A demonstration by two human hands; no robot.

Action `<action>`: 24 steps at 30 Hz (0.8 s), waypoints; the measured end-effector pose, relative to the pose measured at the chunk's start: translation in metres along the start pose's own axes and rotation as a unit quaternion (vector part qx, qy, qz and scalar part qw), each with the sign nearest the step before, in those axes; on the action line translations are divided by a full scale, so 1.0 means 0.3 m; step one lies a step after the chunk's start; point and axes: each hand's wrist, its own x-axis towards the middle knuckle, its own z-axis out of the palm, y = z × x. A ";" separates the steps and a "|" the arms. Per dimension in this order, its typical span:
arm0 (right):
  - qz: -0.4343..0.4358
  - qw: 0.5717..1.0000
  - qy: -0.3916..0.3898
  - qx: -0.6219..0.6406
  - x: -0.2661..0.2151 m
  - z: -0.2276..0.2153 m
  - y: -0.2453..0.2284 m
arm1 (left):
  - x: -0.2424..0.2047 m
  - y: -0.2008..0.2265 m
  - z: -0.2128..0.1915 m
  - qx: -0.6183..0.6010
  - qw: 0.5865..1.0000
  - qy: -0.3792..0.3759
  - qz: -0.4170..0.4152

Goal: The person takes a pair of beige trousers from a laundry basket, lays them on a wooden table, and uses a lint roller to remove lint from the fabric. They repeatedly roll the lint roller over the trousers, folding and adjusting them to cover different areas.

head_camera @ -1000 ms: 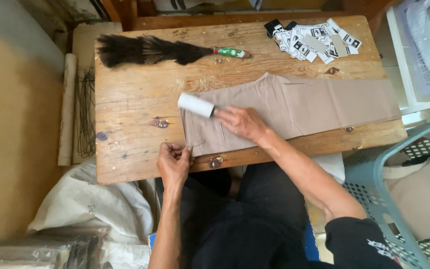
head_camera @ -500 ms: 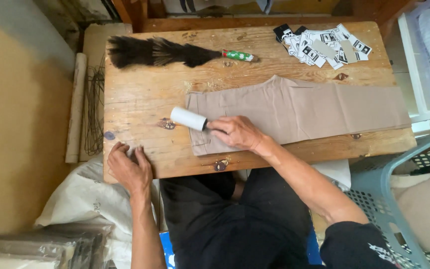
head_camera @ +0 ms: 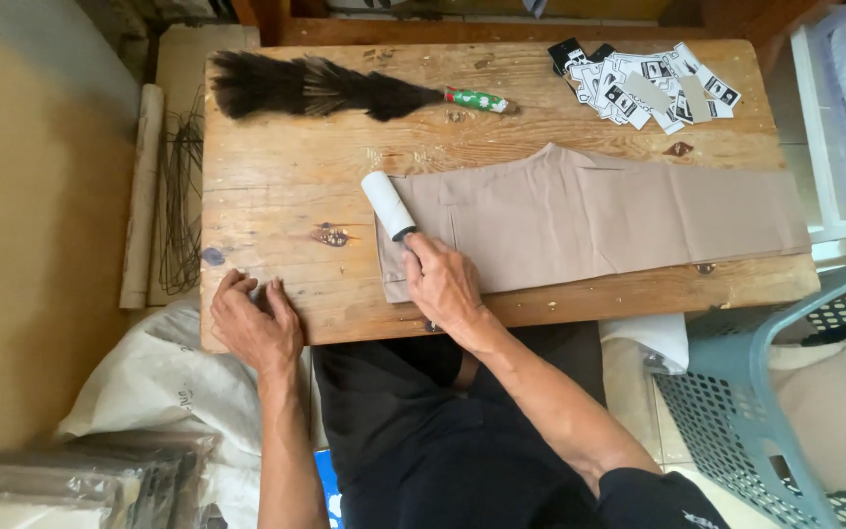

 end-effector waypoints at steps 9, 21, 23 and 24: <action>0.041 0.996 0.043 0.066 -0.058 -0.024 -0.079 | 0.005 0.009 0.000 -0.017 1.000 0.013 0.001; -0.008 0.997 0.066 0.031 -0.164 0.010 -0.075 | 0.002 0.005 -0.005 -0.010 1.000 0.011 0.004; -0.026 0.997 0.062 0.027 -0.180 0.050 -0.078 | -0.003 0.001 0.005 -0.006 1.000 0.011 0.002; -0.034 0.997 0.052 0.051 -0.176 0.065 -0.088 | -0.005 -0.003 0.004 -0.011 1.000 0.014 0.006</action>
